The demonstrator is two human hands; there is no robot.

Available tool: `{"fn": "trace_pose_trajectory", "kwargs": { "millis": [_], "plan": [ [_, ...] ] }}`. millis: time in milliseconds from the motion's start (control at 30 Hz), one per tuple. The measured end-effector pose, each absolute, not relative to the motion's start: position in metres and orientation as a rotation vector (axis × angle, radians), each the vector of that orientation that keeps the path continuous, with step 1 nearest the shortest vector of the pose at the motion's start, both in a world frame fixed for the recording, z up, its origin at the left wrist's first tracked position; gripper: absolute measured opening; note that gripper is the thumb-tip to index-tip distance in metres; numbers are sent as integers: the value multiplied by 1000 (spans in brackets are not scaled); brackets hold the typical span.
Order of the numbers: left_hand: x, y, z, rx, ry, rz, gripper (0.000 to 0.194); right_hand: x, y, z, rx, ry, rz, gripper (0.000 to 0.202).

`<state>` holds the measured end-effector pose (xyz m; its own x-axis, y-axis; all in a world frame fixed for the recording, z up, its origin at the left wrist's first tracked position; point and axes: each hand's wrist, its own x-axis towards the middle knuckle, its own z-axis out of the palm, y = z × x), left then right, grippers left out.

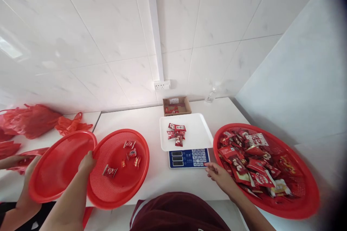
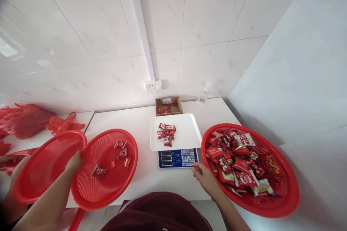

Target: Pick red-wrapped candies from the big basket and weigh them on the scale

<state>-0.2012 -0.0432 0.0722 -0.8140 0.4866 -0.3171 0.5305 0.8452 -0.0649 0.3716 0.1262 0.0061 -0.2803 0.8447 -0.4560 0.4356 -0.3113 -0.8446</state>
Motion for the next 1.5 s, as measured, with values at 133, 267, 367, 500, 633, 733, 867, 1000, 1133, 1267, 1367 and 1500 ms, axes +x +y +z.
{"fn": "trace_pose_trajectory", "kwargs": {
  "millis": [133, 267, 367, 500, 633, 733, 867, 1000, 1133, 1267, 1367, 1500],
  "plan": [
    [-214, -43, 70, 1046, 2659, -341, 45, 368, 124, 12, -1625, -1625, 1660, 45],
    [-222, -41, 63, 1268, 2581, -375, 55, 365, 124, 15, -1629, -1640, 1676, 45],
    [-220, -35, 61, 1420, 2531, -374, 63, 364, 123, 14, -1610, -1653, 1687, 45],
    [-214, -24, 65, 1513, 2535, -382, 66, 362, 122, 7, -1597, -1675, 1689, 45],
    [-209, -13, 67, 1388, 2610, -257, 67, 363, 122, -2, -1601, -1693, 1678, 45],
    [-202, -1, 64, 1303, 2625, -159, 64, 363, 122, -7, -1587, -1687, 1689, 44],
    [-188, 22, 60, 1124, 2735, -110, 54, 361, 121, -4, -1588, -1667, 1699, 44],
    [-179, 42, 63, 925, 2798, -196, 70, 356, 119, 5, -1595, -1670, 1692, 44],
    [-182, 51, 70, 1002, 2733, -148, 65, 354, 117, 13, -1602, -1691, 1672, 43],
    [-179, 61, 71, 1137, 2629, -53, 67, 355, 116, 14, -1606, -1704, 1665, 43],
    [-154, 81, 69, 1202, 2702, -32, 70, 356, 116, 13, -1602, -1719, 1679, 42],
    [-73, 124, 61, 1642, 2531, 175, 66, 353, 114, 11, -1609, -1709, 1668, 43]
  ]
}}
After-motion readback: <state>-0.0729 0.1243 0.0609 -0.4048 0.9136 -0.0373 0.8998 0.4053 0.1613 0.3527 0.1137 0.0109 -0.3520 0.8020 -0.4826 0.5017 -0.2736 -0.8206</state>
